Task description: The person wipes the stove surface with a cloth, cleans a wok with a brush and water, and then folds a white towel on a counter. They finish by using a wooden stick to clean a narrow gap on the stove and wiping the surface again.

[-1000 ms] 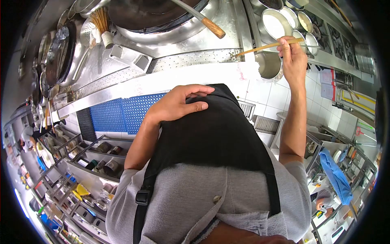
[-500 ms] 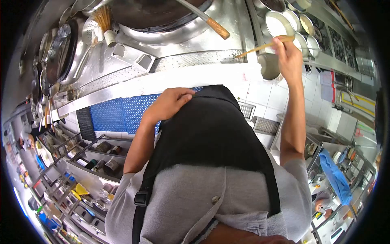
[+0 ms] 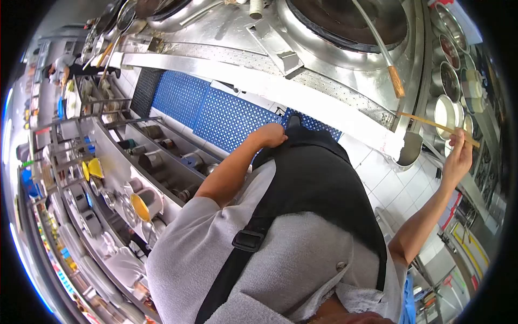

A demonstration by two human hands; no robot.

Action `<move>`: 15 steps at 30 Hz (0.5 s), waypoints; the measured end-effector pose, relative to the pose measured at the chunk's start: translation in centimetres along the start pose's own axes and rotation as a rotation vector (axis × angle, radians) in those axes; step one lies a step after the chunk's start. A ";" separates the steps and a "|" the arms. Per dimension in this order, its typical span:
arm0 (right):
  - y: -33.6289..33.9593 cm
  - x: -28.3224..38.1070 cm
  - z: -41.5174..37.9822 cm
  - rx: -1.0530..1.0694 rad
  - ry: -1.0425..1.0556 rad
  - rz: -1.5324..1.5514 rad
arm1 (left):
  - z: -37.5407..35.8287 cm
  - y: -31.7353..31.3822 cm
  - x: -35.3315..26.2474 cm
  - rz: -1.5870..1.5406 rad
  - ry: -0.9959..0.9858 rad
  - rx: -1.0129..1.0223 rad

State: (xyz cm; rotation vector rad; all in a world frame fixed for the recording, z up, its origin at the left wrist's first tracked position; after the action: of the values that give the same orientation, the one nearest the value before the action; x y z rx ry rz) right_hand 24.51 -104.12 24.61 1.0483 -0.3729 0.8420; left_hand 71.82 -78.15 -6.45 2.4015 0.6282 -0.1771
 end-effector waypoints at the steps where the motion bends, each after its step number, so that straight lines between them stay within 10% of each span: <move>1: -0.5 -1.0 -0.3 0.015 0.012 0.058 | 0.0 -0.5 1.0 -0.055 0.022 -0.014; 7: -0.5 -0.6 -0.1 0.046 0.057 0.147 | -1.1 -6.7 7.0 -0.389 0.174 -0.336; 15: 0.2 -0.3 -0.4 0.121 0.205 0.313 | -6.5 -23.9 10.2 -0.776 0.440 -0.253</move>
State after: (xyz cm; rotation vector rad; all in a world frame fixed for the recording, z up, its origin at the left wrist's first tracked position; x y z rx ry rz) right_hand 24.14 -103.92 24.33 1.0180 -0.3191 1.2550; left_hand 69.10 -53.84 -17.46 1.8462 1.6589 0.1122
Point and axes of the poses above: each hand's wrist, its own z-axis towards the middle knuckle, its own y-axis out of the back of the hand, x = y × z, the point moved 9 cm from there along z, towards the middle knuckle, and after that the axes turned 13 degrees about y, right-handed, at the moved point
